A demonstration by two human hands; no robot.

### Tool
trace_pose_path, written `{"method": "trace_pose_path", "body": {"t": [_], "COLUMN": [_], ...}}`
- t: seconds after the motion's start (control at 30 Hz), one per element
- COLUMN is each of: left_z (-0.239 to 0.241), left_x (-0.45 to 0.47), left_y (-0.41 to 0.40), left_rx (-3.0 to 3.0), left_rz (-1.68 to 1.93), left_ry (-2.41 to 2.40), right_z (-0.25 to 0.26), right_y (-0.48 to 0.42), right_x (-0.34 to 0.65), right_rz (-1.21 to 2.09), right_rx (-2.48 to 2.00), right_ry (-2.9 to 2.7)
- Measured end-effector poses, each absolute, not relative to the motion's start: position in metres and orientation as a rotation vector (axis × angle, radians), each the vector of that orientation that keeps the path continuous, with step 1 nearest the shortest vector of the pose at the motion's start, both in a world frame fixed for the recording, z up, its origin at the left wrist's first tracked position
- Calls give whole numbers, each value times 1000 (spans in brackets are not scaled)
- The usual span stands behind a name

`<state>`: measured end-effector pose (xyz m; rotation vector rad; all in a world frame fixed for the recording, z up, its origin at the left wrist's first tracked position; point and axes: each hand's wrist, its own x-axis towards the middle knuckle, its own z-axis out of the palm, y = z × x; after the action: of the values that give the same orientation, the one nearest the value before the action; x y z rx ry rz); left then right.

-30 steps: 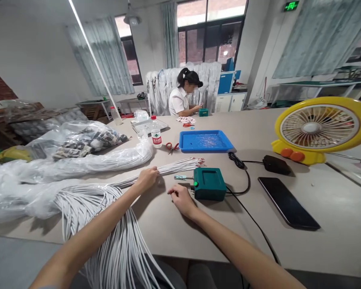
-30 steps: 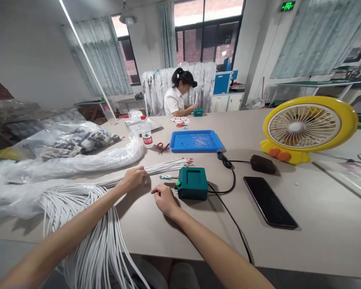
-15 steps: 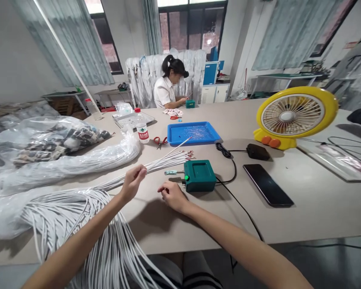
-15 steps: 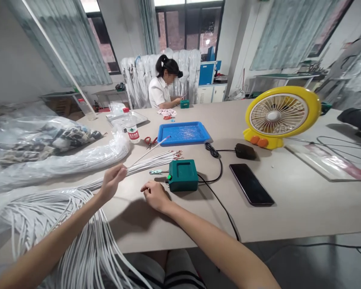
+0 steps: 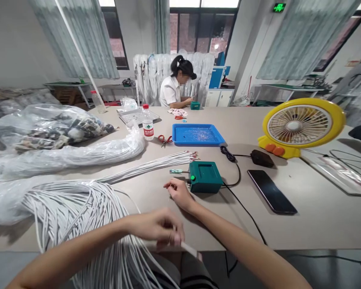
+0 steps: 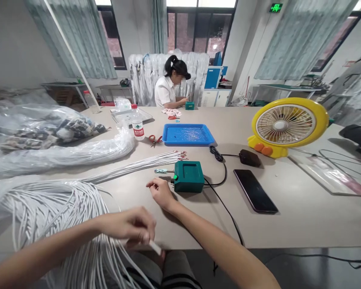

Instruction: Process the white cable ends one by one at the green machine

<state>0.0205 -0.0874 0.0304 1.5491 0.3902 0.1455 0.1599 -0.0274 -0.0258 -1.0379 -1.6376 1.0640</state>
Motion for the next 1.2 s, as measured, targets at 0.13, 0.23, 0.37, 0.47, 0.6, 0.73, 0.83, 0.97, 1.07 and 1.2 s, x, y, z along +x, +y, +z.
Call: {"method": "trace_pose_path", "body": {"t": [0.13,0.23,0.37,0.47,0.6,0.73,0.83,0.97,1.07,1.2], "left_z": [32,29,26,26,29,30,27,27,31,35], "left_x": [16,15,13,10,8,7,9,11,10,8], "left_y": [-60,-48,-43,-41,-37,-37,-41,-45,-46,-45], "left_rx": [1479,1428,1384,1345,1265,1186,1059,1017,1033,1072], "left_rz": [665,731,660,622,592,596,658,705,729,748], "left_ry": [662,768,812,826,882,798,737,788,825,852], "right_z": [-18,-9,0,3,5,8,9,8,7,4], "right_y": [-29,-32,-33,-33,-34,-38,-39,-39,-37,-38], "right_x": [163,166,168,170,172,171,170,170,171,173], "right_rz": [1204,1250,1354,1383,1348,1338,1357,1299,1266,1147], "right_rx": [-988,-956,-856,-814,-775,-778,-775,-776,-796,-896], "right_ry": [-1455,-1338,-1199,-1165,-1194,-1279,-1316,-1357,-1404,-1447]}}
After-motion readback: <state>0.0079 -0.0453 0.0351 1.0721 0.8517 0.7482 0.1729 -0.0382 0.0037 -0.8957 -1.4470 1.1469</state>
